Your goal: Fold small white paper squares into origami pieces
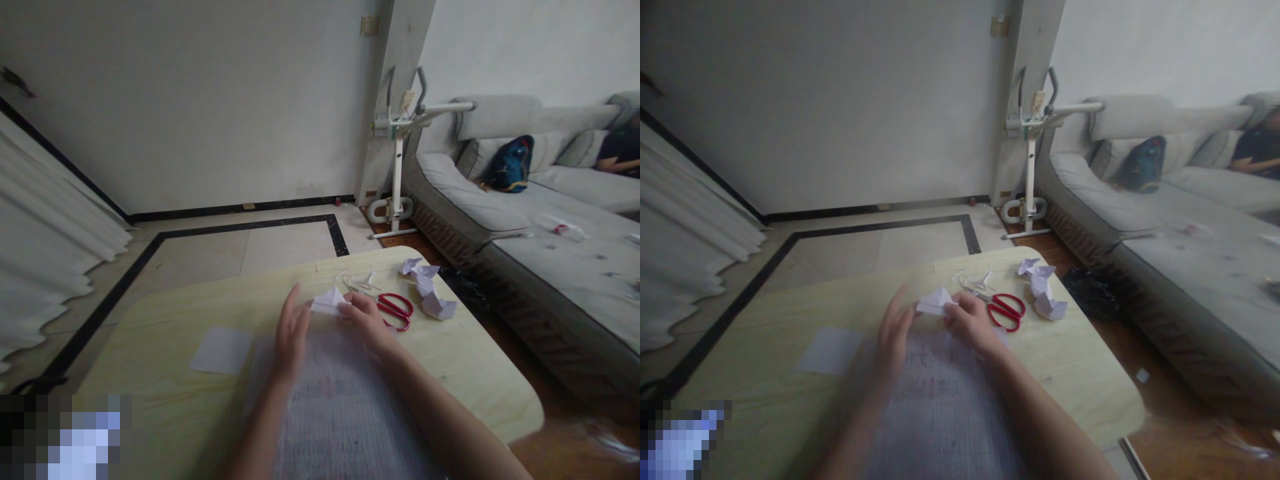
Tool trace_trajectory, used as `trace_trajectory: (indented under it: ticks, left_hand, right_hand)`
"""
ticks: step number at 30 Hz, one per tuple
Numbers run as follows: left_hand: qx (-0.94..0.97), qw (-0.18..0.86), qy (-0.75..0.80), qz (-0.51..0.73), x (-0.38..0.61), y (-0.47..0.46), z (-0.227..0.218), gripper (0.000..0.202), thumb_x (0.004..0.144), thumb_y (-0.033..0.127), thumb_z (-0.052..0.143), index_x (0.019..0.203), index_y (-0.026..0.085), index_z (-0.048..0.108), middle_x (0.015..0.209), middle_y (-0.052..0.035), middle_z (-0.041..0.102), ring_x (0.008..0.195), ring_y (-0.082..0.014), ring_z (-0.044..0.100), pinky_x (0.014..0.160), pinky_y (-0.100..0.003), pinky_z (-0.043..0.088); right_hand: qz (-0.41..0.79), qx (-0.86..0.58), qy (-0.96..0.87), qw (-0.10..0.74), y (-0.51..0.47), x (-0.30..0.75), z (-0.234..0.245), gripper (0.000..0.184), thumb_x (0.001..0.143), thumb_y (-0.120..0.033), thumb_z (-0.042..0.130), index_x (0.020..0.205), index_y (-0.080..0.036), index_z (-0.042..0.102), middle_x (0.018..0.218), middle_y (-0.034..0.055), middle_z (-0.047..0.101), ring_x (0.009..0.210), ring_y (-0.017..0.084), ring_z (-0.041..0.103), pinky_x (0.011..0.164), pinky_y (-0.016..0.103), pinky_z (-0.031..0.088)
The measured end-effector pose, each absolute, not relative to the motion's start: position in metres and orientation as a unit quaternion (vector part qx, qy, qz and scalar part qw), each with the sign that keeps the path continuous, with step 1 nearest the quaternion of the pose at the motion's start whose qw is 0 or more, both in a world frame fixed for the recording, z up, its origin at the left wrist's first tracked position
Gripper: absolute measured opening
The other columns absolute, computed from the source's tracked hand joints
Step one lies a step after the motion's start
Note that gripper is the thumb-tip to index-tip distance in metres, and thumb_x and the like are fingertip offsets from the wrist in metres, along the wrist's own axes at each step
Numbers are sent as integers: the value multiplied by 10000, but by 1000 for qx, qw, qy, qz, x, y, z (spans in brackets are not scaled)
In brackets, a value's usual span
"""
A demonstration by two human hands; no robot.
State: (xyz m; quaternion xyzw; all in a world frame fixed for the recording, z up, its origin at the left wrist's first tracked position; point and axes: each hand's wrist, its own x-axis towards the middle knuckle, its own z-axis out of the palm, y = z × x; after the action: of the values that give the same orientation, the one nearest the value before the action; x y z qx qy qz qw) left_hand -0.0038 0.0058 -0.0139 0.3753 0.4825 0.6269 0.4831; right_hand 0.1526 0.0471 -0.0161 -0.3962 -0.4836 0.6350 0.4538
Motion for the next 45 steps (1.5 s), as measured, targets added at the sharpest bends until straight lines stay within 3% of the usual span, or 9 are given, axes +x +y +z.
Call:
trace_trajectory:
  ticks: [5, 9, 13, 18, 21, 29, 35, 45]
  left_hand:
    - [463, 441, 528, 559, -2, 0, -11, 611, 832, 371, 607, 1382, 180, 423, 1024, -71, 715, 912, -202, 672, 772, -272, 516]
    - [494, 413, 547, 534, -2, 1, -13, 406, 812, 340, 624, 1178, 165, 629, 1102, -85, 697, 976, -222, 660, 813, -273, 513]
    - [498, 422, 557, 514, -3, 1, -14, 283, 798, 336, 633, 1004, 161, 717, 995, -84, 733, 919, -233, 683, 800, -289, 527]
    - [470, 440, 561, 521, -4, 3, -13, 336, 784, 337, 649, 1051, 139, 691, 979, -97, 735, 899, -236, 691, 790, -298, 537]
    - [460, 449, 553, 530, -5, 5, -14, 364, 768, 341, 670, 1067, 134, 677, 1019, -103, 727, 928, -234, 684, 809, -298, 535]
    - [450, 435, 555, 548, -3, 7, -15, 323, 763, 315, 681, 1040, 148, 681, 1021, -89, 724, 942, -221, 675, 835, -301, 524]
    - [458, 421, 564, 542, -4, 8, -19, 251, 762, 312, 680, 946, 144, 711, 917, -84, 742, 879, -228, 691, 807, -312, 531]
    - [508, 313, 547, 587, -4, 11, -17, 97, 737, 270, 696, 764, 182, 726, 868, -54, 678, 866, -188, 634, 763, -259, 505]
  right_hand:
    - [613, -405, -530, 423, 45, 152, -9, 174, 768, -319, 604, 692, -174, 545, 586, -37, 511, 524, 102, 453, 495, 213, 322]
    - [577, -411, -583, 397, 44, 154, -3, 194, 760, -334, 594, 673, -167, 551, 603, -33, 497, 561, 111, 456, 512, 219, 324]
    - [568, -410, -601, 385, 45, 154, -4, 207, 786, -355, 576, 701, -168, 556, 617, -25, 507, 571, 119, 466, 515, 225, 336]
    - [546, -375, -587, 466, 47, 150, -15, 216, 770, -311, 648, 929, -196, 560, 770, -8, 568, 694, 141, 533, 601, 239, 410]
    - [526, -366, -613, 463, 47, 149, -17, 289, 753, -245, 673, 1023, -202, 582, 866, 15, 613, 765, 155, 571, 660, 256, 443]
    - [532, -382, -622, 429, 47, 149, -14, 237, 767, -265, 674, 991, -190, 653, 906, 44, 683, 802, 177, 622, 722, 295, 479]
    - [444, -445, -658, 414, 48, 148, -16, 130, 794, -246, 644, 897, -188, 697, 798, 36, 673, 710, 164, 589, 641, 278, 443]
    - [402, -405, -681, 458, 51, 149, -15, 121, 819, -285, 650, 779, -187, 709, 801, 44, 625, 773, 169, 581, 706, 285, 445]
